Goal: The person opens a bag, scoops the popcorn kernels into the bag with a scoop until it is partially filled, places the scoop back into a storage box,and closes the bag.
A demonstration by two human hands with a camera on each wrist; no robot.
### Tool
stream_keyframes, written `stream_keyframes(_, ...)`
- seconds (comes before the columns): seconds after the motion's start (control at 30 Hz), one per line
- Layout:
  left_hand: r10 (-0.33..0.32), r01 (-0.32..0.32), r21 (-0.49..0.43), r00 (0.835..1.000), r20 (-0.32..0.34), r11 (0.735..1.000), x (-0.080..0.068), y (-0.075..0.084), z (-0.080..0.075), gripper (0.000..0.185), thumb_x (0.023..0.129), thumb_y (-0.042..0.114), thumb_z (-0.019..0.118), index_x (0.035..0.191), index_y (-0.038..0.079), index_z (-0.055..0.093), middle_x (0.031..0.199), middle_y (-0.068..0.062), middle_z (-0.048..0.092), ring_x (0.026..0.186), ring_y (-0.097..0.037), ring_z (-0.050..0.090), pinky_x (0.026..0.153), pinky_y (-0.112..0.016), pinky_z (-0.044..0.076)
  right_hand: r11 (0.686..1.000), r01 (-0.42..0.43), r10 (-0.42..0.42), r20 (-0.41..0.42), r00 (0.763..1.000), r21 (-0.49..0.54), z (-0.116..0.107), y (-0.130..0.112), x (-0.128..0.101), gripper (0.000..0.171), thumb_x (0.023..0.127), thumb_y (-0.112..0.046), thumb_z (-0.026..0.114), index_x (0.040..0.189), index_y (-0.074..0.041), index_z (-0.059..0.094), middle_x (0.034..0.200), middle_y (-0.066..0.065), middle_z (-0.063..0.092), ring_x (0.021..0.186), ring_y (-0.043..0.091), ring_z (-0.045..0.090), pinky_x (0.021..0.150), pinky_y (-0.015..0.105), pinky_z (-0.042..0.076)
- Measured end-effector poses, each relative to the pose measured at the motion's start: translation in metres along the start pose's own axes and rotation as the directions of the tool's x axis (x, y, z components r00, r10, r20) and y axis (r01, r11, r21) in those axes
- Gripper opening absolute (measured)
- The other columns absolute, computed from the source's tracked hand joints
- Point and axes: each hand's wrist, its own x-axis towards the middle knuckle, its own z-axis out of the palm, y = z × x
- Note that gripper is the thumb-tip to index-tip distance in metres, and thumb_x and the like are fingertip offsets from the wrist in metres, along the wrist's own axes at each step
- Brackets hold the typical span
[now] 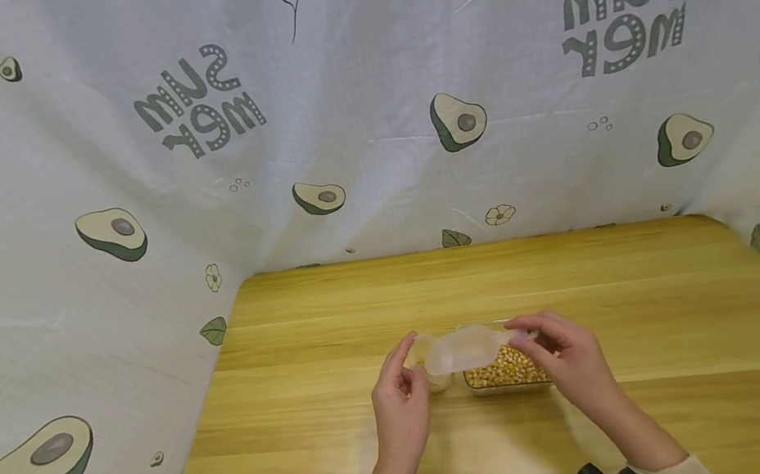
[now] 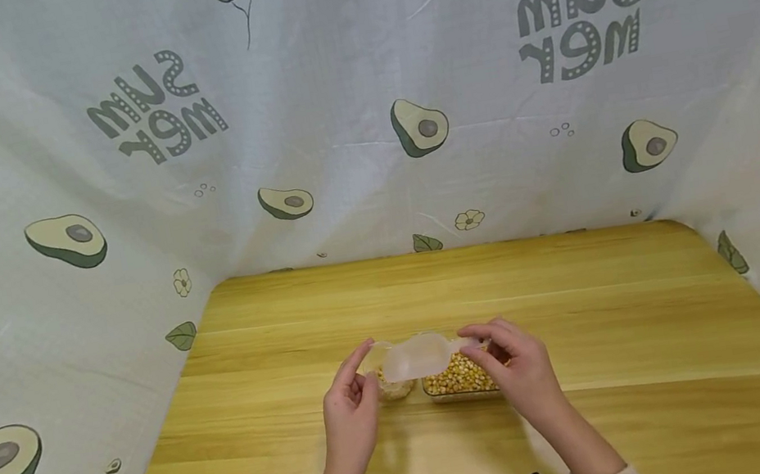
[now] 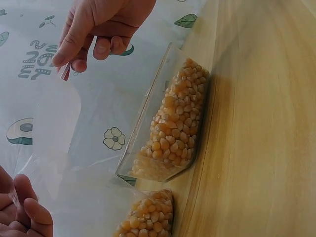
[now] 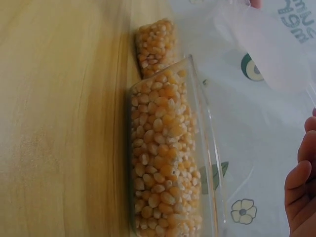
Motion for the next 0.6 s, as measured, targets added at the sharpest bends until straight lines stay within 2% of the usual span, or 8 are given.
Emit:
stream_keyframes(0.1,0.003,-0.003,0.001,1.000,-0.021,1.000,0.001,-0.001,0.001,0.048,0.096,-0.005,0.052,0.136,0.020,0.062,0.139,-0.010,0.060,0.059,-0.001,0.045,0.051,-0.015,0.039,1.000,0.013,-0.013,-0.004,1.000,-0.024,0.001,0.004,-0.002,0.031,0.076,0.017,0.073,0.101,-0.002,0.075,0.079,-0.001,0.061,0.055,0.006,0.043,0.048,0.021,0.037)
stream_keyframes(0.37,0.008,-0.008,0.008,1.000,-0.027,1.000,0.001,-0.002,0.003,0.054,0.093,-0.010,0.049,0.136,0.019,0.062,0.142,-0.011,0.058,0.060,-0.001,0.046,0.052,-0.015,0.041,0.999,0.042,-0.042,-0.002,0.999,-0.007,-0.003,0.009,-0.006,0.026,0.077,0.012,0.075,0.098,-0.004,0.076,0.081,0.001,0.065,0.057,0.006,0.044,0.049,0.020,0.038)
stream_keyframes(0.47,0.005,-0.005,0.008,1.000,-0.026,1.000,0.002,-0.001,0.003,0.055,0.093,-0.011,0.049,0.136,0.019,0.062,0.143,-0.012,0.057,0.058,0.000,0.043,0.052,-0.015,0.039,1.000,0.005,-0.005,-0.003,1.000,0.007,-0.007,0.011,-0.009,0.025,0.080,0.009,0.074,0.099,-0.006,0.076,0.084,-0.002,0.066,0.057,0.005,0.046,0.049,0.019,0.039)
stream_keyframes(0.6,-0.003,0.004,0.009,1.000,-0.024,1.000,0.003,0.001,0.004,0.056,0.092,-0.012,0.049,0.136,0.019,0.062,0.143,-0.012,0.057,0.056,0.000,0.038,0.052,-0.015,0.037,0.996,-0.078,0.079,-0.020,0.997,0.034,-0.013,0.014,-0.014,0.022,0.084,0.008,0.071,0.101,-0.007,0.075,0.091,-0.012,0.066,0.057,0.008,0.049,0.049,0.019,0.041)
